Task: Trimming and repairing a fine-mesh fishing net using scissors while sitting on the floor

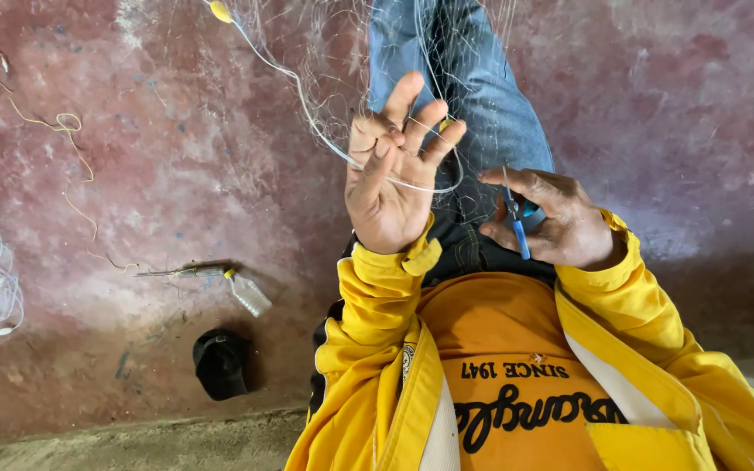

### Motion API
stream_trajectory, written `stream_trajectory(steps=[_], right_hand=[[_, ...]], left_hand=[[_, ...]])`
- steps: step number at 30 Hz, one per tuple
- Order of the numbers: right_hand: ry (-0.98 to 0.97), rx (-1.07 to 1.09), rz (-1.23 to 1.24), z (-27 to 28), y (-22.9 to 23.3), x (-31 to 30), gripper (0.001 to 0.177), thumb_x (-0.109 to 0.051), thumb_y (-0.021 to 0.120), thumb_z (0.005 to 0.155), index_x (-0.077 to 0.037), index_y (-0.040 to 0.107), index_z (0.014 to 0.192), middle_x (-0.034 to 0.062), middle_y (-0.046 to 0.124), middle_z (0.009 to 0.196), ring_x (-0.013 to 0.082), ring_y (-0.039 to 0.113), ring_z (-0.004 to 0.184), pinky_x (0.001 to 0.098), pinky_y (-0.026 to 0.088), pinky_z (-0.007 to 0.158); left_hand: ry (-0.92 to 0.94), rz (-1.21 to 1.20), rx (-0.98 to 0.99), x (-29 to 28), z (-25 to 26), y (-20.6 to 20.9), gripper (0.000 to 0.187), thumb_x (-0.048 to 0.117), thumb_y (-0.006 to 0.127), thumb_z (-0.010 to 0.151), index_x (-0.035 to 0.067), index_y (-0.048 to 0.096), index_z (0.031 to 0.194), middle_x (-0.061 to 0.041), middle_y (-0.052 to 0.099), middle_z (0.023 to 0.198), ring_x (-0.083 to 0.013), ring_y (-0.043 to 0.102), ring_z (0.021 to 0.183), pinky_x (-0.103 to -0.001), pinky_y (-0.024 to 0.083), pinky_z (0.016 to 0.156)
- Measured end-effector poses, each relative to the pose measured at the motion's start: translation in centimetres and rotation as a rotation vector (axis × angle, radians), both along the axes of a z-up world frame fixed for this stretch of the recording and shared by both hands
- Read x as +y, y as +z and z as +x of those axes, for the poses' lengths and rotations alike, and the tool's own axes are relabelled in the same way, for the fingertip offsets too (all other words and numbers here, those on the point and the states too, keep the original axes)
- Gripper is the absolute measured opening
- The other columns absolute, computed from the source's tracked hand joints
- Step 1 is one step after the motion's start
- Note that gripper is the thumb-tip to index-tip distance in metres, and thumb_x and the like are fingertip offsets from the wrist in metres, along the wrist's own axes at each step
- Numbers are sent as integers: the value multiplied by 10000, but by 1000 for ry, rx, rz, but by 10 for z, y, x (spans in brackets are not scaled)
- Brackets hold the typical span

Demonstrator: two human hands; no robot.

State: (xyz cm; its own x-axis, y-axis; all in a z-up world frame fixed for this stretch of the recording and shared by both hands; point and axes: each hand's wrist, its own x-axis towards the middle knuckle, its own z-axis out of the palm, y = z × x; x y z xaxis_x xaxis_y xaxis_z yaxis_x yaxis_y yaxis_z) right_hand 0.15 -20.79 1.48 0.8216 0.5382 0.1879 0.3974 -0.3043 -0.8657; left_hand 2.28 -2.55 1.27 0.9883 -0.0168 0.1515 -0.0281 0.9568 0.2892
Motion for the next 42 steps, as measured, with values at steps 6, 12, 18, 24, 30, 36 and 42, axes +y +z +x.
stream_trajectory(steps=[6, 12, 18, 24, 30, 36, 42], right_hand=[[-6, 35, 67, 2, -3, 1, 523, -99, 678, 715, -25, 437, 1173, 57, 537, 744, 99, 529, 568, 226, 448, 519], [-105, 258, 263, -4, 16, -29, 678, -19, 694, 613, -38, 383, 1215, 82, 591, 822, 97, 583, 646, 185, 529, 576], [-110, 44, 179, 6, 55, -50, 625, -42, 682, 594, 43, 377, 1133, 123, 556, 741, 132, 577, 577, 195, 512, 524], [18, -84, 61, 12, 77, -27, 620, -87, 688, 617, 91, 393, 1132, 135, 588, 732, 136, 608, 578, 189, 510, 505], [204, -159, -96, 24, 90, 6, 441, -164, 702, 656, 1, 505, 1015, 58, 591, 715, 121, 599, 598, 220, 511, 545], [257, -324, -170, 34, 90, 7, 412, -224, 755, 596, 10, 601, 899, 103, 624, 753, 158, 586, 586, 273, 485, 549], [295, -320, -185, 49, 86, 6, 450, -236, 778, 582, -12, 608, 933, 89, 619, 706, 139, 576, 548, 254, 456, 490]], left_hand=[[6, -31, -118, -5, 0, -2, 145, 44, 355, 950, 34, 498, 976, -169, 448, 1254, -254, 570, 1000, -510, 449, 899], [-3, -81, -138, -6, -3, 4, 68, 24, 427, 857, -13, 459, 903, -154, 497, 1023, -249, 551, 924, -404, 524, 754], [133, -78, -100, -7, -2, 5, 73, 104, 448, 887, 53, 419, 844, -147, 483, 981, -239, 518, 901, -357, 544, 670], [373, 113, 180, -3, 4, 27, 198, -5, 518, 816, 125, 392, 734, -48, 535, 860, -136, 515, 823, -262, 476, 502], [441, 162, 8, -2, 0, 33, 200, -19, 524, 801, 97, 395, 703, -21, 544, 787, -135, 524, 721, -275, 484, 567], [531, 325, -173, -6, -7, 44, 169, -7, 539, 798, 89, 425, 718, -39, 559, 778, -128, 531, 722, -266, 505, 601], [508, 506, -225, -8, -9, 48, 209, 79, 570, 792, 92, 391, 685, -34, 527, 752, -157, 518, 764, -297, 522, 624]])
